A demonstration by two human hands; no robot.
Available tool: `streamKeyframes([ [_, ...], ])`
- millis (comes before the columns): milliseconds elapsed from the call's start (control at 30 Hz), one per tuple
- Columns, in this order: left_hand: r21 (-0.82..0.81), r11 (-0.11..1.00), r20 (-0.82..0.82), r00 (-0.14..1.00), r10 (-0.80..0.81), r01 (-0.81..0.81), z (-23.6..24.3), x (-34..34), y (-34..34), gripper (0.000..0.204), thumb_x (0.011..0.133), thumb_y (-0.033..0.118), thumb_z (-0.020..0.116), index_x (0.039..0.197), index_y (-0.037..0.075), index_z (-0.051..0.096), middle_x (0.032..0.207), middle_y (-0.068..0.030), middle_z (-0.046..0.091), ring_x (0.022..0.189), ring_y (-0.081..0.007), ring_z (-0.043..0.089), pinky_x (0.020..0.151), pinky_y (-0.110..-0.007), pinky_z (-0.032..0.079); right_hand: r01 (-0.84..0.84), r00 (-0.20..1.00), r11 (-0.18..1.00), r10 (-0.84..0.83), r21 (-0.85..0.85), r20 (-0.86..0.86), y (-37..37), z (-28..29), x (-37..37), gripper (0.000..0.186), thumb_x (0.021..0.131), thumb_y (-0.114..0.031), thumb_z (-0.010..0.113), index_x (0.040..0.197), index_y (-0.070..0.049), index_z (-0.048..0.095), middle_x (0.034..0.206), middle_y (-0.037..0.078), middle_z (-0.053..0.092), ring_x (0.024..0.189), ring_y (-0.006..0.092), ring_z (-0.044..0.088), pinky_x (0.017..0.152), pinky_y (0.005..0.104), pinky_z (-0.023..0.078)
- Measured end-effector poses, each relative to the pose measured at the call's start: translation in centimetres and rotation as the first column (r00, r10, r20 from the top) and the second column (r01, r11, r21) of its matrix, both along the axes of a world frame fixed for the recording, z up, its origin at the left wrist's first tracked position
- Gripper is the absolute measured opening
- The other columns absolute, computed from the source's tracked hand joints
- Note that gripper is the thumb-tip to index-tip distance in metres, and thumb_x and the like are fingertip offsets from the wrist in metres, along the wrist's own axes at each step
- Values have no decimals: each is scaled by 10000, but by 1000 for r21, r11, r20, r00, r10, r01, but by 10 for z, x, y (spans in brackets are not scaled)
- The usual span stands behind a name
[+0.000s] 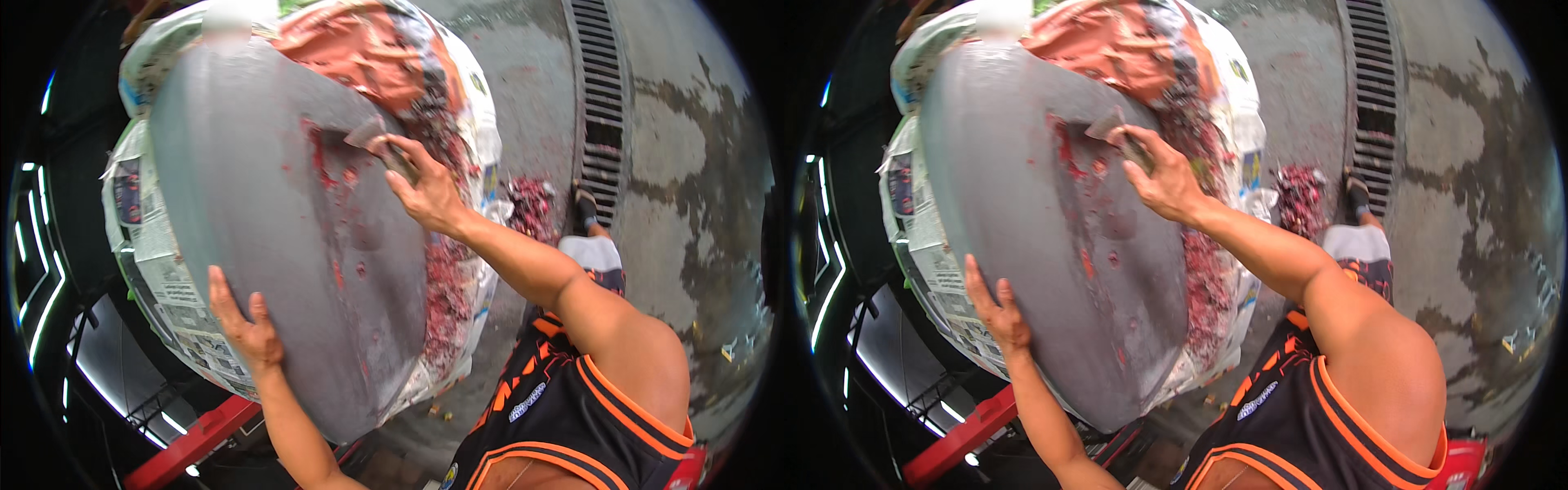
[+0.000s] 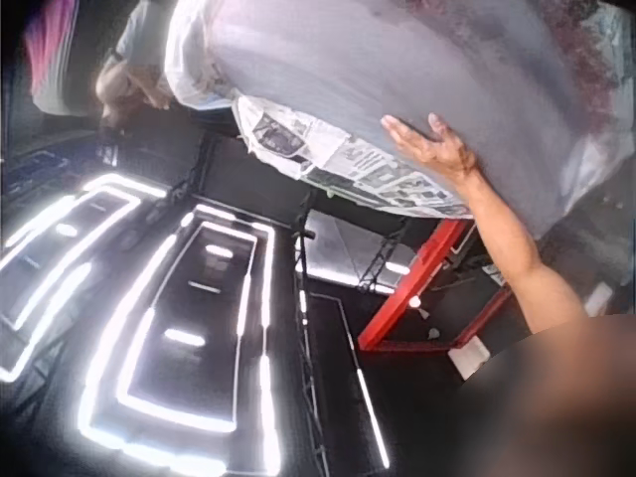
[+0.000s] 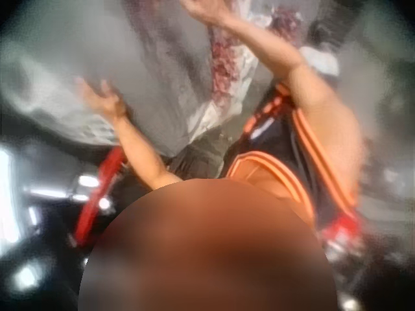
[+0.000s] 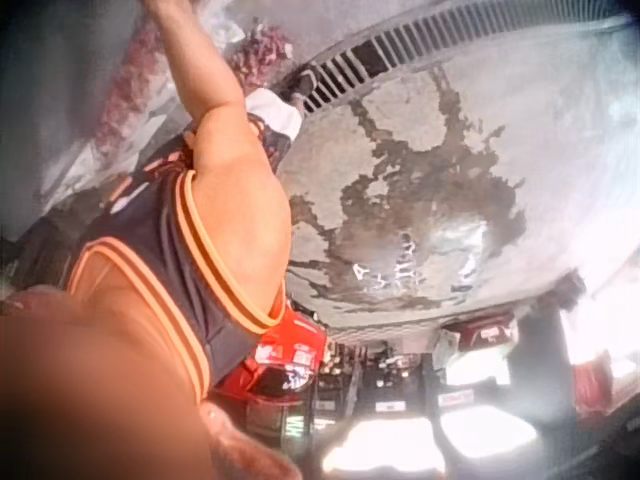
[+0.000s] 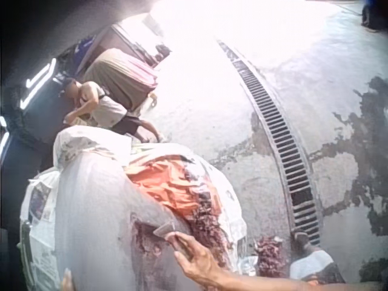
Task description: The person uses a metal scraper to remove excess body filler from a gray car panel. They repeatedly scrape the same area, occasionally wiping the tool on a nearby grate, and continue scraping until the end of the clip.
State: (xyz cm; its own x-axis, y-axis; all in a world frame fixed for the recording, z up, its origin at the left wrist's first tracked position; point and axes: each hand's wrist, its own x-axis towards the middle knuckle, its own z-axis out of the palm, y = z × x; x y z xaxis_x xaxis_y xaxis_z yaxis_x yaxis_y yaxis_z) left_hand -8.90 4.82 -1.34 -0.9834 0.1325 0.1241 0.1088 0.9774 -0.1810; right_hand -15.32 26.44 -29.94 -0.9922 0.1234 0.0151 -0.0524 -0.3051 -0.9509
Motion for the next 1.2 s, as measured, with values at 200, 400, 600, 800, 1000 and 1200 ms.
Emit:
streamKeyframes([
  [200,38,998,-41,998,57,-56,-5,-5,4,694,1043,391,594,1597,25,394,1631,-193,415,1517,-365,370,1250,-473,266,20,999,998,-22,-57,-37,-26,4,9,558,959,-149,688,1487,-117,509,1221,183,703,1077,296,691,1010,401,534],
  [400,20,998,-54,996,64,-63,-6,-7,6,659,1055,350,593,1603,45,394,1629,-179,428,1522,-348,371,1253,-462,264,-24,996,975,42,-221,78,-54,-5,2,482,952,-178,676,1399,-34,564,1229,226,695,1151,353,677,994,421,530],
  [600,55,996,-55,996,67,-64,-7,-6,3,657,1059,354,593,1603,45,394,1631,-174,426,1520,-342,373,1253,-459,262,-271,893,603,449,-750,38,-62,-7,30,420,1051,-425,637,1267,-65,624,935,40,695,672,64,569,539,244,429],
  [800,36,997,-52,996,77,-75,-6,-7,5,660,1056,347,583,1605,37,388,1624,-188,423,1517,-344,375,1252,-458,261,-112,942,771,283,-627,179,-86,39,36,388,1075,-328,602,1323,-32,639,947,-1,665,758,56,560,658,250,474],
  [1000,42,993,-28,994,109,-108,-5,-6,10,684,1044,347,592,1611,33,375,1627,-195,412,1518,-347,371,1254,-466,255,-60,964,738,218,-672,153,-83,44,13,344,1074,-247,598,1291,6,682,1000,12,707,851,73,586,761,270,508],
  [1200,1,993,-9,993,116,-116,-2,-5,8,729,1040,387,600,1620,23,348,1640,-199,390,1524,-352,361,1258,-477,245,-44,977,790,162,-611,138,-85,39,6,323,1065,-189,602,1278,37,692,1169,81,771,994,104,669,884,296,543],
])
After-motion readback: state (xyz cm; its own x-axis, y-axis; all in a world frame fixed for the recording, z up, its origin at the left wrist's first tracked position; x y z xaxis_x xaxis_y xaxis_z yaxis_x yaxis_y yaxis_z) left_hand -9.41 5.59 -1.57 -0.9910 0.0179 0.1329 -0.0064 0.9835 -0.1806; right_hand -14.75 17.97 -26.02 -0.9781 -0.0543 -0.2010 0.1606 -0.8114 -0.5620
